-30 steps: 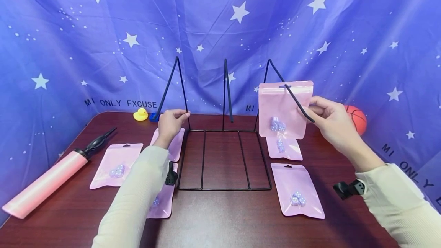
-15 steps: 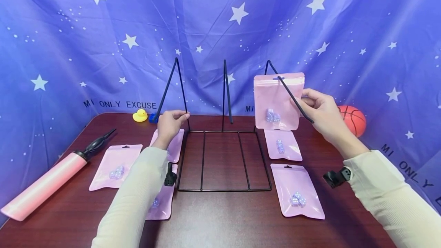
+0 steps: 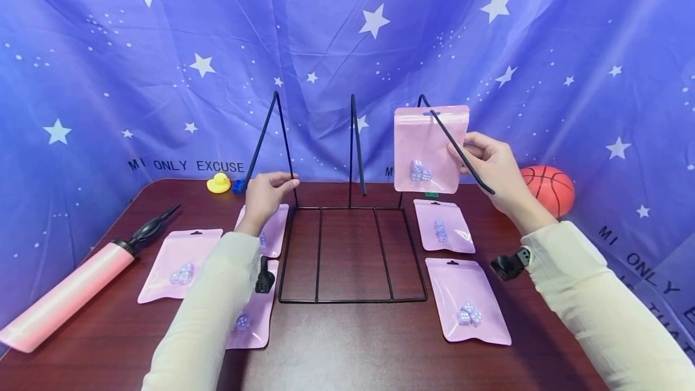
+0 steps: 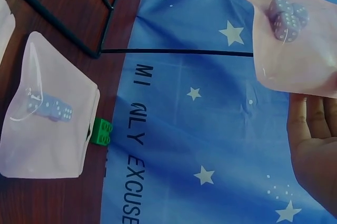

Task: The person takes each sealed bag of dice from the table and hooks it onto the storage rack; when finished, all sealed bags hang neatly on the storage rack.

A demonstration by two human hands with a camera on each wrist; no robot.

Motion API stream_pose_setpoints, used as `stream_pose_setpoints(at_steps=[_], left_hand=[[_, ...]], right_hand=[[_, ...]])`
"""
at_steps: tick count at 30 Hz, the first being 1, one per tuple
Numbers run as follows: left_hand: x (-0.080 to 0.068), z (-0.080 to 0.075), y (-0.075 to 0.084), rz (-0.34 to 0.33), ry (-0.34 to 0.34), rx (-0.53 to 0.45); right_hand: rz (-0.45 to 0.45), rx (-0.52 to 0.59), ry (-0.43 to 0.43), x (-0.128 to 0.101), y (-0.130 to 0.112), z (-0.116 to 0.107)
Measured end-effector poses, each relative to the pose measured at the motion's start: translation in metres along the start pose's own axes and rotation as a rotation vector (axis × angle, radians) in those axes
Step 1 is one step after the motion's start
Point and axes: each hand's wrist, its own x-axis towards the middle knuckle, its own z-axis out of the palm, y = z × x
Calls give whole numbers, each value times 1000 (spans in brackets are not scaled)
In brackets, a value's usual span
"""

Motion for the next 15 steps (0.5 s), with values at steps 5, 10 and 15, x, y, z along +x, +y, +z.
stream_pose_setpoints(at_steps=[5,10,15], left_hand=[[2,1,-1,9,11,-13],[3,3,-3,0,13,-24],[4,4,-5,-38,19,-40]], right_hand=[[15,16,16,7,4,2],[21,-1,27,14,7,3],[14,-2,38,20,8,4]])
